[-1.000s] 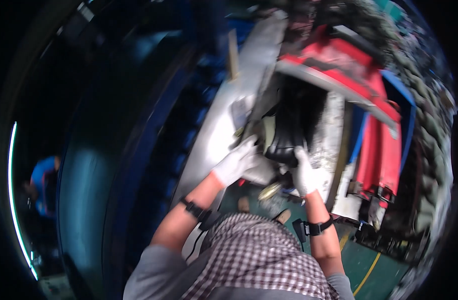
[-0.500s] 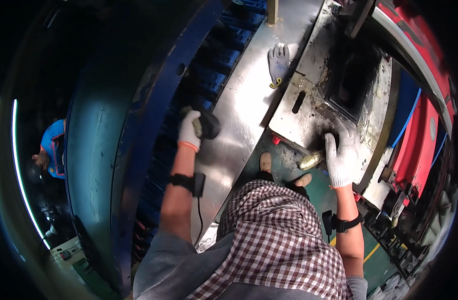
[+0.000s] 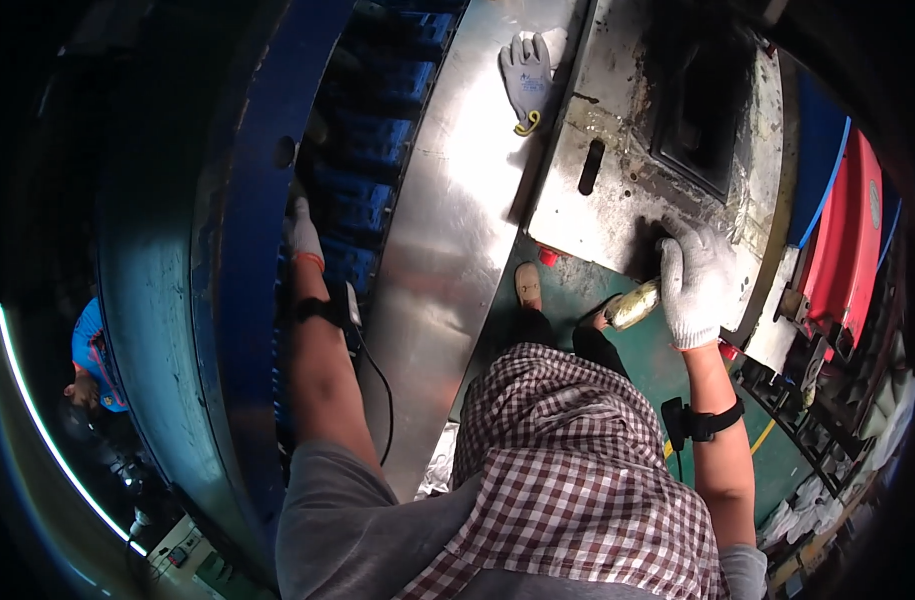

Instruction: Operator places shoes into a heat-press or bonding machine, closes the lid to apply pressure/heat, and then removes them once the cycle is complete.

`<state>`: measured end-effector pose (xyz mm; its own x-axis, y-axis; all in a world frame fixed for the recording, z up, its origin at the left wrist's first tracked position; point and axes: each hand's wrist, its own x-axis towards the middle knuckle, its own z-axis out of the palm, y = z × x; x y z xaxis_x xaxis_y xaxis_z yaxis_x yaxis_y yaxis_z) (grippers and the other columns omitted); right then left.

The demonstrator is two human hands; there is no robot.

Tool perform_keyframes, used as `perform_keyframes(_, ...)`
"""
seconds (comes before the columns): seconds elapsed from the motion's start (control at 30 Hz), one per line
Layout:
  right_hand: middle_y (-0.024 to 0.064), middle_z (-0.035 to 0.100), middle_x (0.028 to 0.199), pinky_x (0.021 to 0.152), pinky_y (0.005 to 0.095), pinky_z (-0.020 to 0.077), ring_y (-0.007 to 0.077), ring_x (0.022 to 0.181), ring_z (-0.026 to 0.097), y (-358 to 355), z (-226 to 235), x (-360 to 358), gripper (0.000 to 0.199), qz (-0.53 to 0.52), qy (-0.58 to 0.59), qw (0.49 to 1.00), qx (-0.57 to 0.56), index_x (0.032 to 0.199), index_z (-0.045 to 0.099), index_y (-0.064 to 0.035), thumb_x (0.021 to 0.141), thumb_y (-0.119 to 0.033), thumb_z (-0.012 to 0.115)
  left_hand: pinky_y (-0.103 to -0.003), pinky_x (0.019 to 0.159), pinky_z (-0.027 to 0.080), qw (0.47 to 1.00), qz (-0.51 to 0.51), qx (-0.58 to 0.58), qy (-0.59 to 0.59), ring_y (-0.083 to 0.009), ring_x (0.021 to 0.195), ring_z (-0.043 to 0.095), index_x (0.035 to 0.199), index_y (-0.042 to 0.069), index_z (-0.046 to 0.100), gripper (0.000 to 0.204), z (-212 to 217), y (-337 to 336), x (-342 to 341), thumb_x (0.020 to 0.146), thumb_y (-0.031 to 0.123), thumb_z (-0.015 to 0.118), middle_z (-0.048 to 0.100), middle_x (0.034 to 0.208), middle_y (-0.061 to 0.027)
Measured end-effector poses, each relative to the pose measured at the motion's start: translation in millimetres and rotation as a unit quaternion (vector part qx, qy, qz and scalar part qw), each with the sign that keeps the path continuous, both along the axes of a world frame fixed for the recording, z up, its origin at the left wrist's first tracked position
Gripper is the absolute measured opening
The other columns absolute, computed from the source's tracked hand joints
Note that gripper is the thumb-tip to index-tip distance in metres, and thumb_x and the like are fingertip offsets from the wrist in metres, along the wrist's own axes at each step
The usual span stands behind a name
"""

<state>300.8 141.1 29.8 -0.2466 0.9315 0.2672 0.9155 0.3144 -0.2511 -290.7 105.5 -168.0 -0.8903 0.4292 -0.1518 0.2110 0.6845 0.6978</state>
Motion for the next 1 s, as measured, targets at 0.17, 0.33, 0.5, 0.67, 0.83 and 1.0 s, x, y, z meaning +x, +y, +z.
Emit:
perform_keyframes(0.17,0.0140,0.070,0.097,0.088,0.0463,0.0502,0.0352,0.095,0.065,1.0,-2.1,-0.5,0.020,-0.003,0.004,1.000,-0.005,0.106,0.076,-0.0091,0.087,-0.013,0.069,-0.054,0.107,0.047,0.929,0.287,0.047,0.227,-0.0401,0.128,0.061,0.138,-0.002,0.058,0.085,-7.9,-103.9,-32.6,0.082,0.058,0.080,0.064,0.137,-0.0220)
perform_keyframes(0.33,0.0145,0.071,0.105,0.095,0.0457,0.0475,0.0363,0.103,0.064,-1.4,-5.3,1.3,0.021,0.000,0.012,0.999,-0.045,0.112,0.075,-0.0079,0.094,-0.013,0.063,-0.060,0.102,0.045,0.894,0.193,0.134,-0.383,-0.0333,0.124,0.064,0.129,0.017,0.067,0.069,-28.5,-173.7,-105.4,0.085,0.070,0.066,0.071,0.129,-0.0056)
perform_keyframes(0.5,0.0134,0.071,0.106,0.092,0.0439,0.0472,0.0344,0.101,0.064,0.0,-3.6,-1.3,0.021,0.002,-0.003,1.000,-0.028,0.111,0.074,-0.0080,0.094,-0.013,0.063,-0.054,0.095,0.045,0.827,0.340,0.140,-0.426,-0.0256,0.111,0.066,0.117,0.024,0.072,0.049,-30.0,-185.6,-116.6,0.086,0.062,0.065,0.072,0.122,-0.0009)
perform_keyframes(0.67,0.0115,0.068,0.101,0.092,0.0442,0.0461,0.0315,0.097,0.061,-0.8,-3.6,0.4,0.019,-0.001,0.030,0.999,-0.024,0.109,0.073,-0.0093,0.092,-0.017,0.068,-0.053,0.095,0.052,0.820,0.156,0.348,-0.427,-0.0295,0.112,0.066,0.125,0.009,0.066,0.048,17.2,-209.9,-9.6,0.086,0.037,0.068,0.071,0.122,-0.0106)
perform_keyframes(0.83,0.0099,0.071,0.102,0.090,0.0442,0.0499,0.0318,0.097,0.065,3.6,2.1,0.1,0.020,0.059,0.132,0.989,0.017,0.106,0.071,-0.0089,0.087,-0.015,0.070,-0.060,0.106,0.048,0.668,0.049,0.370,-0.644,-0.0430,0.128,0.056,0.149,-0.001,0.047,0.082,103.7,-174.9,141.8,0.079,0.031,0.073,0.056,0.144,-0.0218)
perform_keyframes(1.0,0.0221,0.056,0.145,0.116,0.0443,0.0421,0.0400,0.136,0.053,-4.3,21.8,-40.2,0.066,0.175,0.295,0.912,-0.227,0.151,0.049,-0.0041,0.096,-0.033,0.069,-0.057,0.120,0.037,0.647,-0.173,0.285,-0.685,-0.0450,0.141,0.048,0.160,0.004,0.032,0.098,161.8,-79.1,256.5,0.075,0.032,0.072,0.045,0.157,-0.0186)
